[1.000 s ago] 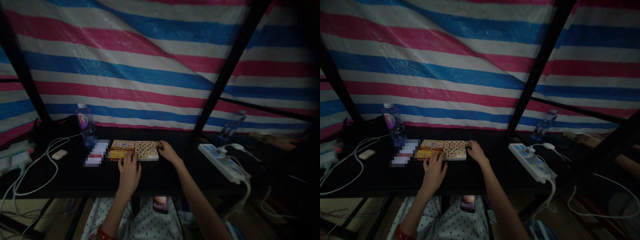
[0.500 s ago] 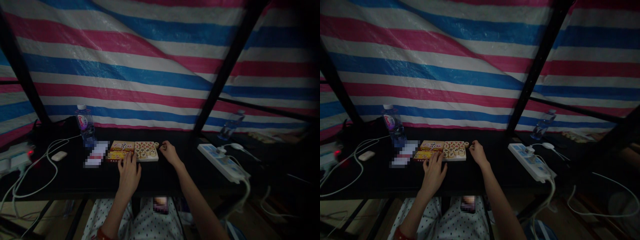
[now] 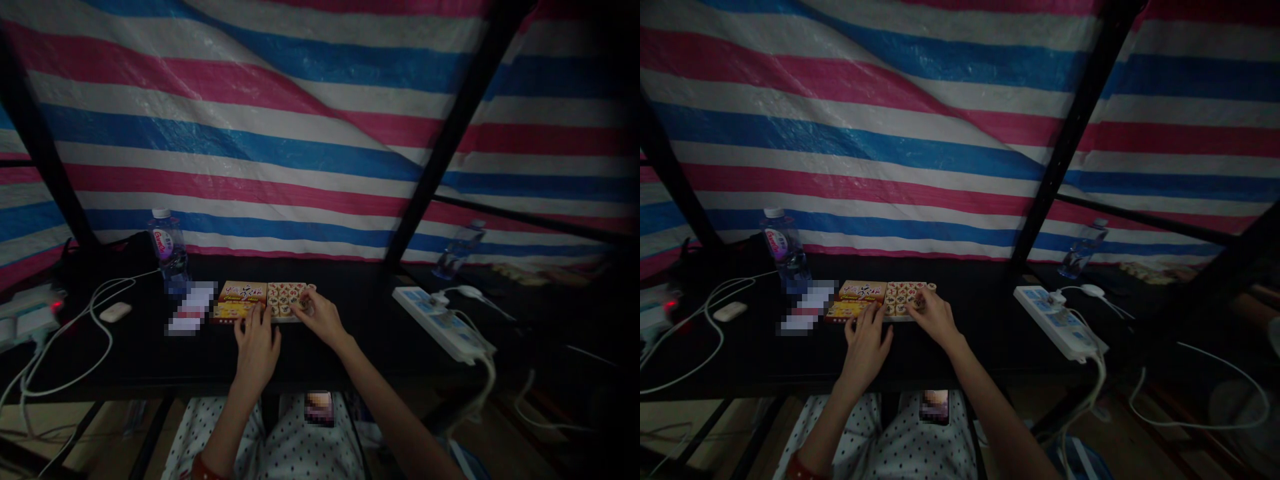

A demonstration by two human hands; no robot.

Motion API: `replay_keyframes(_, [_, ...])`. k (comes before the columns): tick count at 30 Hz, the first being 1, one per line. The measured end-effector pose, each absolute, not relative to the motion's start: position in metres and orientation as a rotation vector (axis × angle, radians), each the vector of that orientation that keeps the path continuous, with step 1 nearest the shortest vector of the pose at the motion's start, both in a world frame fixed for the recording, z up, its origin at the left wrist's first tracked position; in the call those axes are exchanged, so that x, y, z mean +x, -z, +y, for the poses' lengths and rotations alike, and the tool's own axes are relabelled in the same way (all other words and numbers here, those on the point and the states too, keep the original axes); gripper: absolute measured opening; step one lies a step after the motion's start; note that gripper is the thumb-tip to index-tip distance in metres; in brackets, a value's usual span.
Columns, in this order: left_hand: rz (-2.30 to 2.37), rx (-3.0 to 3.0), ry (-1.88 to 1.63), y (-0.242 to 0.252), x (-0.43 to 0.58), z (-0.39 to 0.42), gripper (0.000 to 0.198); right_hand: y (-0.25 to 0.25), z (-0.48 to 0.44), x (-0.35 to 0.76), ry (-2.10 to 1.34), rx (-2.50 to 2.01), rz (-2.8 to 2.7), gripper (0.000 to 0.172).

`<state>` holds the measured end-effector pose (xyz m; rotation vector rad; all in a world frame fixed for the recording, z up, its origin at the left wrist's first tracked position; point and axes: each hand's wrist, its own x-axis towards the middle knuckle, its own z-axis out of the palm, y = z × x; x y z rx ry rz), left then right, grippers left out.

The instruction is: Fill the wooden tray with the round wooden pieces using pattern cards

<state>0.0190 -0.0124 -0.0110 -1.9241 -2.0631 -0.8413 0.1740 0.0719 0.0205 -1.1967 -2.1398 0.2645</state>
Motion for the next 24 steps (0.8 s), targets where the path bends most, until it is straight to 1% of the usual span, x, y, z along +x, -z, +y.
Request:
replay_keyframes(8, [-2.052, -1.927, 0.843, 0.015, 0.018, -0.011, 0.043, -0.014, 0.076, 0.176, -0.206, -1.038, -2.177, 0.024])
replay_keyframes(16, [-2.06, -1.926, 0.837, 0.015, 0.018, -0.011, 0.043, -0.008, 0.082, 0.179, -0.282, -0.809, -2.196, 0.012])
replay_keyframes(24, [-2.075, -1.935, 0.829, 0.011, 0.018, -0.012, 0.042, -0.006, 0.087, 0.183, -0.319, -0.749, -2.195, 0.014])
